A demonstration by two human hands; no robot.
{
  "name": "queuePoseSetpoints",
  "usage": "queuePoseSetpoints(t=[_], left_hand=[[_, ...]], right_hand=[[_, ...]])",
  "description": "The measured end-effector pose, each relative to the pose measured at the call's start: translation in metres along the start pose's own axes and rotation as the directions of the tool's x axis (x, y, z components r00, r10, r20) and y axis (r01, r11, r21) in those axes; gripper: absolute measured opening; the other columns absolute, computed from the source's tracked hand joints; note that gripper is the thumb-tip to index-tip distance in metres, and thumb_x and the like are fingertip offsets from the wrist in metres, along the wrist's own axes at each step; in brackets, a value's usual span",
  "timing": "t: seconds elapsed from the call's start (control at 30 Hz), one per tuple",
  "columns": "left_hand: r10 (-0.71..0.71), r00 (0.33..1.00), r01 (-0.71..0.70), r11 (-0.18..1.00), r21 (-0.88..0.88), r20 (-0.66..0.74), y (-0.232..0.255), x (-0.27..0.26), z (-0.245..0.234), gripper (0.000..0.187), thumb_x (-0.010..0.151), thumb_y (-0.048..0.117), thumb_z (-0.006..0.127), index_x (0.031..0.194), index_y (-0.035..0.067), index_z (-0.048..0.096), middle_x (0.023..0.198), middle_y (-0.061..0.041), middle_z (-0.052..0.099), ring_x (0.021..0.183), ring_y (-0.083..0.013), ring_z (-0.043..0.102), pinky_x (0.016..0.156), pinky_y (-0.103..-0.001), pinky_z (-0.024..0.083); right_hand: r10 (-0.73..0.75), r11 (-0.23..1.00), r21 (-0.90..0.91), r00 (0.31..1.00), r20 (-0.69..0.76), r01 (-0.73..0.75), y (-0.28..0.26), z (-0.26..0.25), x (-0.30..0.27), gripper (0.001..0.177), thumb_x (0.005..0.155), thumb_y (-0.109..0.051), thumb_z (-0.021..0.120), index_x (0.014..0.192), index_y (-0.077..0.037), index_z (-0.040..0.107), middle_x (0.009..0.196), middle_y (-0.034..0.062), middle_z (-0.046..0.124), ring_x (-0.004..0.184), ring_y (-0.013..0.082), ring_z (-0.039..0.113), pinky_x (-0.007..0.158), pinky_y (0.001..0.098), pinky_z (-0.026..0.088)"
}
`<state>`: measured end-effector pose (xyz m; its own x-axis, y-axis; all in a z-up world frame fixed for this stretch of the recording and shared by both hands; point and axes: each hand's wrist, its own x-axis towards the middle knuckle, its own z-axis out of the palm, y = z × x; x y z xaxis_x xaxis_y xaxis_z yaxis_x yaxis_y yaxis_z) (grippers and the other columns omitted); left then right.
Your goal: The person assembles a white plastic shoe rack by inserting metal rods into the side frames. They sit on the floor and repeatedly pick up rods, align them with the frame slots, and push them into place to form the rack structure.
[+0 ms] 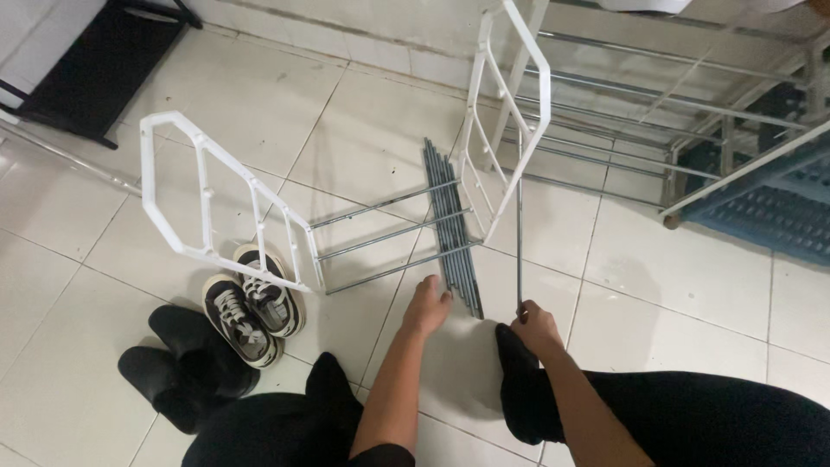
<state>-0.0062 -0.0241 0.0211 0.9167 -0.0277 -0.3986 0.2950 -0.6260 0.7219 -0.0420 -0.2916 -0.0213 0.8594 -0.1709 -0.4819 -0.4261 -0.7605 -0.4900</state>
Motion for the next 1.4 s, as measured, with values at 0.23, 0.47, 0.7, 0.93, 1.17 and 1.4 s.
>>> queuePoseSetpoints(t=[0.23,0.47,0.7,0.93,1.17,1.4], left_hand=[[0.027,1.000,-0.029,0.988,-0.154,-0.012,0.033,-0.021,0.001,0.058,0.094,0.031,0.065,0.144,0.007,0.048,0.133,-0.014,0.065,0.109,-0.0269,0.071,0.098,-0.039,0.054],[0.090,0.995,-0.069,0.928,-0.365,0.042,0.040,-0.026,-0.025,0.069,0.083,0.033,0.080,0.141,0.012,0.052,0.127,-0.011,0.066,0.102,-0.0214,0.071,0.080,-0.035,0.061],[0.102,0.924,-0.332,0.691,-0.642,-0.368,0.015,-0.021,-0.046,0.049,0.097,0.031,0.076,0.136,0.005,0.059,0.114,-0.014,0.074,0.094,-0.0180,0.072,0.079,-0.030,0.057],[-0.459,0.653,-0.409,0.456,-0.791,-0.602,-0.059,-0.023,-0.083,0.057,0.088,0.019,0.076,0.133,0.002,0.047,0.100,-0.013,0.067,0.071,-0.0171,0.070,0.063,-0.031,0.061],[-0.435,0.749,-0.199,0.571,-0.796,-0.500,-0.076,-0.053,-0.113,0.067,0.094,0.029,0.073,0.147,0.003,0.043,0.101,-0.012,0.071,0.069,-0.0172,0.071,0.062,-0.028,0.055],[-0.397,0.708,-0.358,0.513,-0.781,-0.585,-0.099,-0.046,-0.111,0.069,0.089,0.013,0.063,0.152,0.013,0.033,0.099,-0.012,0.068,0.065,-0.0187,0.070,0.058,-0.028,0.055]], right_hand=[[-0.154,0.934,0.274,0.952,-0.264,0.227,-0.029,-0.032,-0.022,0.031,0.086,-0.020,0.067,0.113,-0.006,0.062,0.101,0.0122,0.079,0.096,0.0304,0.076,0.086,0.0415,0.058],[-0.328,0.945,-0.046,0.938,-0.114,0.325,-0.085,-0.048,-0.039,0.025,0.093,-0.024,0.065,0.110,-0.007,0.064,0.093,0.0186,0.076,0.090,0.0372,0.073,0.081,0.0466,0.056],[-0.368,0.844,-0.338,0.909,0.196,0.415,-0.120,-0.033,-0.050,0.028,0.091,-0.031,0.062,0.111,-0.014,0.070,0.097,0.0157,0.075,0.094,0.0373,0.071,0.084,0.0488,0.056],[-0.398,0.804,-0.410,0.902,0.168,0.431,-0.105,-0.018,-0.021,0.024,0.094,-0.027,0.057,0.109,-0.014,0.070,0.102,0.0146,0.075,0.099,0.0367,0.071,0.086,0.0497,0.057],[-0.413,0.842,-0.383,0.911,-0.006,0.379,-0.065,-0.024,0.017,0.022,0.095,-0.023,0.059,0.108,-0.012,0.072,0.100,0.0186,0.075,0.098,0.0395,0.072,0.088,0.0491,0.058],[-0.378,0.852,-0.402,0.925,-0.028,0.336,-0.054,-0.035,0.027,0.018,0.094,-0.017,0.061,0.103,-0.012,0.076,0.101,0.0153,0.075,0.099,0.0378,0.070,0.087,0.0477,0.057]])
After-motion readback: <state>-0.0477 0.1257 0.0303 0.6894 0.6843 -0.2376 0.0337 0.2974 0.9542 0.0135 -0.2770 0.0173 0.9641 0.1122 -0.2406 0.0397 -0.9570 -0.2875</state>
